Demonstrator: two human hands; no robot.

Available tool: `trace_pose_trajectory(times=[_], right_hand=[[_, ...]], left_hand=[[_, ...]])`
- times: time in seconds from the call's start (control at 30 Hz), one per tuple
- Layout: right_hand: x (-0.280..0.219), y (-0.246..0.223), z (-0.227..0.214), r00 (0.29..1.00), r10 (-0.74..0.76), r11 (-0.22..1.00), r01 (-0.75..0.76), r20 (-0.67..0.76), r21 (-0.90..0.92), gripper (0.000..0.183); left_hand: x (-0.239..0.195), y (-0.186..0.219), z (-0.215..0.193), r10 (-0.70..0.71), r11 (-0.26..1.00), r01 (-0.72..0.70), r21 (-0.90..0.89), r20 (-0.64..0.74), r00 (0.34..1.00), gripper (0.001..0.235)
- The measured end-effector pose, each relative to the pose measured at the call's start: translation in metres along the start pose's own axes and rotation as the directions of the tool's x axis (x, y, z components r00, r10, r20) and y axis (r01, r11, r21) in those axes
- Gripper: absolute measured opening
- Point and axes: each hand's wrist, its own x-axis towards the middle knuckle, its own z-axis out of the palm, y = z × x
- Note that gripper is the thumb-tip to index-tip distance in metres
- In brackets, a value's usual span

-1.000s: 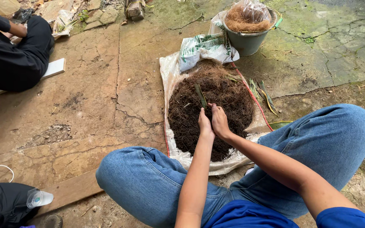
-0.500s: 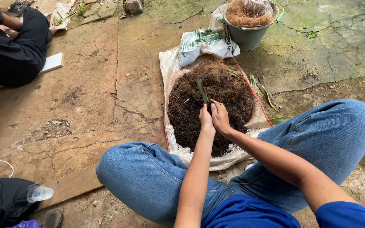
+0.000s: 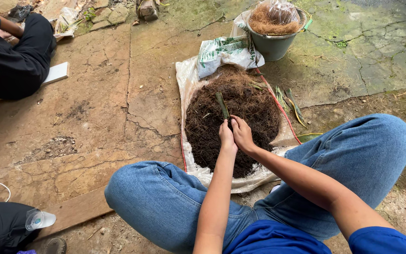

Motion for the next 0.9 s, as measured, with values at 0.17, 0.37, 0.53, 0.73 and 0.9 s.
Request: trace_pose_trajectory(times=[0.17,0.37,0.53,0.73,0.9], right_hand=[[-0.002,-0.001,-0.002,0.999,0.029,0.999,-0.029,0.034,0.014,0.039],[-0.002,-0.004,-0.002,0.999,0.039,0.999,-0.039,0.036,-0.001,0.038],[-0.002,-0.005,-0.003,0.998,0.039,0.999,-0.039,0.04,0.0,0.038],[-0.003,-0.007,-0.003,0.997,0.061,0.998,-0.061,0.038,-0.008,0.038],[-0.002,-0.008,-0.002,0.998,0.049,0.999,-0.049,0.037,0.0,0.038]], left_hand=[[-0.003,-0.003,-0.001,0.0,1.0,0.0,0.011,-0.011,1.0,0.035],[-0.002,-0.004,-0.001,0.025,1.0,-0.025,-0.007,-0.005,1.0,0.034],[0.002,-0.007,-0.002,0.025,0.999,-0.025,-0.026,-0.006,1.0,0.033],[0.006,-0.01,-0.004,0.033,0.998,-0.033,-0.047,-0.006,0.999,0.033],[0.012,-0.011,-0.006,0.013,0.999,-0.014,-0.045,-0.013,1.0,0.032]])
